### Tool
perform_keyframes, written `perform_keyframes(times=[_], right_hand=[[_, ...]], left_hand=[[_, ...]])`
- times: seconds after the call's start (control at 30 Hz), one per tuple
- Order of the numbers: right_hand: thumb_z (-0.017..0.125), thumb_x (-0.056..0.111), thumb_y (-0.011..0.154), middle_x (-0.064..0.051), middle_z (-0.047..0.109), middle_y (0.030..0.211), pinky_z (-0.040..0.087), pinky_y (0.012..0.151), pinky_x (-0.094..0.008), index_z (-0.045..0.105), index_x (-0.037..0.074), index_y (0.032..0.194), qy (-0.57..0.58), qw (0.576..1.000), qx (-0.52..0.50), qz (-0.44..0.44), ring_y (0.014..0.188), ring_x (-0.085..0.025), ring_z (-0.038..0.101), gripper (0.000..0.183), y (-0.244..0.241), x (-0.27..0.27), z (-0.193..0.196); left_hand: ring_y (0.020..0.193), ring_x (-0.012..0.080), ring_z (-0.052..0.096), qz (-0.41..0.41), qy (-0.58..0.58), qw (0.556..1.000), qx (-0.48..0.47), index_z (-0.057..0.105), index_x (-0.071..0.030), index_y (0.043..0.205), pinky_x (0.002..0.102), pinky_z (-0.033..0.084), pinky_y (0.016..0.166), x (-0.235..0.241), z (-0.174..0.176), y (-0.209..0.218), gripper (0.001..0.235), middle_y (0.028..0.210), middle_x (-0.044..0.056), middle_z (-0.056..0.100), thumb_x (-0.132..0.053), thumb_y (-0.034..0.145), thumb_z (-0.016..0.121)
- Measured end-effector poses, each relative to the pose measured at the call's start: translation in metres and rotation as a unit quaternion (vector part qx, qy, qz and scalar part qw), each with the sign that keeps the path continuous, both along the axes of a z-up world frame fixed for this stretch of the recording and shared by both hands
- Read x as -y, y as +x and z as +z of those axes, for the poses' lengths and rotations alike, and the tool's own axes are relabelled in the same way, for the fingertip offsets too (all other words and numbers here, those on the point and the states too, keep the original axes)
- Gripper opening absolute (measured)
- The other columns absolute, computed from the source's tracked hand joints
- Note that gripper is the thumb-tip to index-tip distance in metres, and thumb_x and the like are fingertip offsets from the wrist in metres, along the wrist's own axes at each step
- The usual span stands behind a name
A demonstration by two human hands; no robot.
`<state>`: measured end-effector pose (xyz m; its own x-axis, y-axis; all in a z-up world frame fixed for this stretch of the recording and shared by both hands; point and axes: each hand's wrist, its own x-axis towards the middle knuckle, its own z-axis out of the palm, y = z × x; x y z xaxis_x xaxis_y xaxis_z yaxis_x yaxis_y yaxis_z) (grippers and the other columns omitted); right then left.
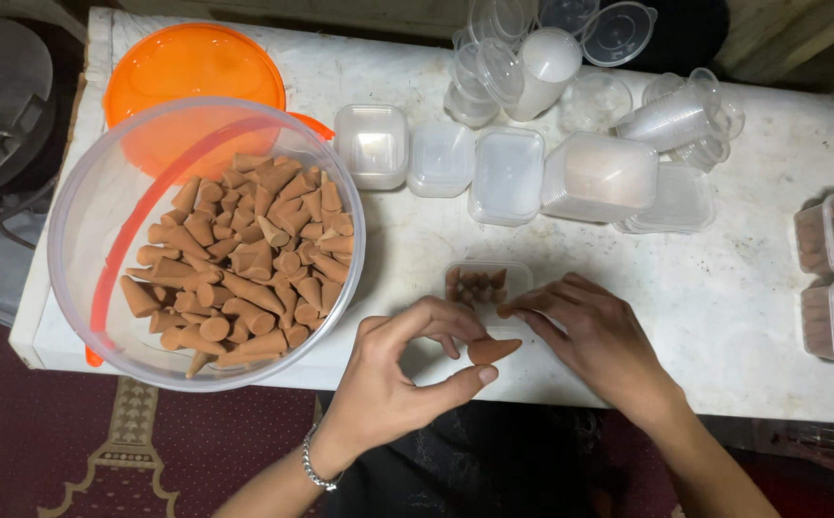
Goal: The person transfers cone-shaped confectionery items from a large transparent container into small clear plastic containers. They place the items one by one, arrange them inside the small containers, and then move the filled containers to the side.
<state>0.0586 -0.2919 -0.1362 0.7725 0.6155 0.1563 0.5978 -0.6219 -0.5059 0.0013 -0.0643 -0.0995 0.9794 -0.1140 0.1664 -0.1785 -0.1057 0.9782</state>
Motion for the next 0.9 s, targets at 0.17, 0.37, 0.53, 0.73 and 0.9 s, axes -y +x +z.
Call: perform_keyframes(times=[0.17,0.37,0.53,0.73,0.9], right_hand=[[0.066,0.009,0.091,0.004,0.073,0.097,0.053,0.076,-0.036,0.072,0.014,0.100,-0.046,0.997,0.057,0.020,0.086,-0.020,0.064,0.012,0.000,0.003,-0.028],[0.067,0.011,0.090,0.008,0.072,0.096,0.050,0.075,-0.036,0.072,0.016,0.098,-0.071,0.995,0.059,0.034,0.084,-0.020,0.061,0.010,0.001,0.003,-0.041],[0.067,0.015,0.090,0.008,0.073,0.096,0.047,0.076,-0.038,0.073,0.018,0.099,-0.084,0.996,0.027,0.031,0.089,-0.021,0.063,0.011,0.002,0.000,-0.036],[0.067,0.013,0.092,-0.002,0.074,0.084,0.052,0.067,-0.032,0.075,0.015,0.094,-0.121,0.992,-0.029,-0.007,0.081,-0.019,0.069,0.009,0.007,-0.005,-0.025],[0.068,0.013,0.091,-0.002,0.075,0.083,0.051,0.064,-0.032,0.076,0.016,0.092,-0.106,0.992,-0.061,-0.010,0.078,-0.019,0.069,0.009,0.005,-0.004,-0.024]], left_hand=[[0.082,0.0118,0.071,-0.003,0.034,0.999,-0.016,0.067,-0.009,0.123,0.024,0.057,0.079,-0.003,-0.027,0.007,0.039,0.094,0.004,0.077,-0.015,0.086,0.075],[0.096,0.0174,0.069,0.006,0.083,0.996,0.031,0.072,-0.006,0.107,0.028,0.053,0.087,-0.001,-0.033,0.010,0.017,0.105,0.004,0.071,-0.013,0.091,0.070],[0.098,0.0220,0.059,0.018,0.130,0.987,0.091,0.075,-0.008,0.107,0.032,0.049,0.084,0.005,-0.048,0.014,0.018,0.099,0.006,0.062,-0.015,0.090,0.074],[0.090,0.0227,0.068,0.032,0.243,0.960,0.137,0.076,-0.010,0.095,0.037,0.045,0.086,0.012,-0.058,0.021,0.009,0.086,0.004,0.071,-0.017,0.090,0.073],[0.089,0.0241,0.069,0.002,0.315,0.932,0.177,0.074,-0.008,0.099,0.041,0.040,0.090,0.020,-0.073,0.021,0.014,0.084,0.007,0.072,-0.012,0.098,0.060]])
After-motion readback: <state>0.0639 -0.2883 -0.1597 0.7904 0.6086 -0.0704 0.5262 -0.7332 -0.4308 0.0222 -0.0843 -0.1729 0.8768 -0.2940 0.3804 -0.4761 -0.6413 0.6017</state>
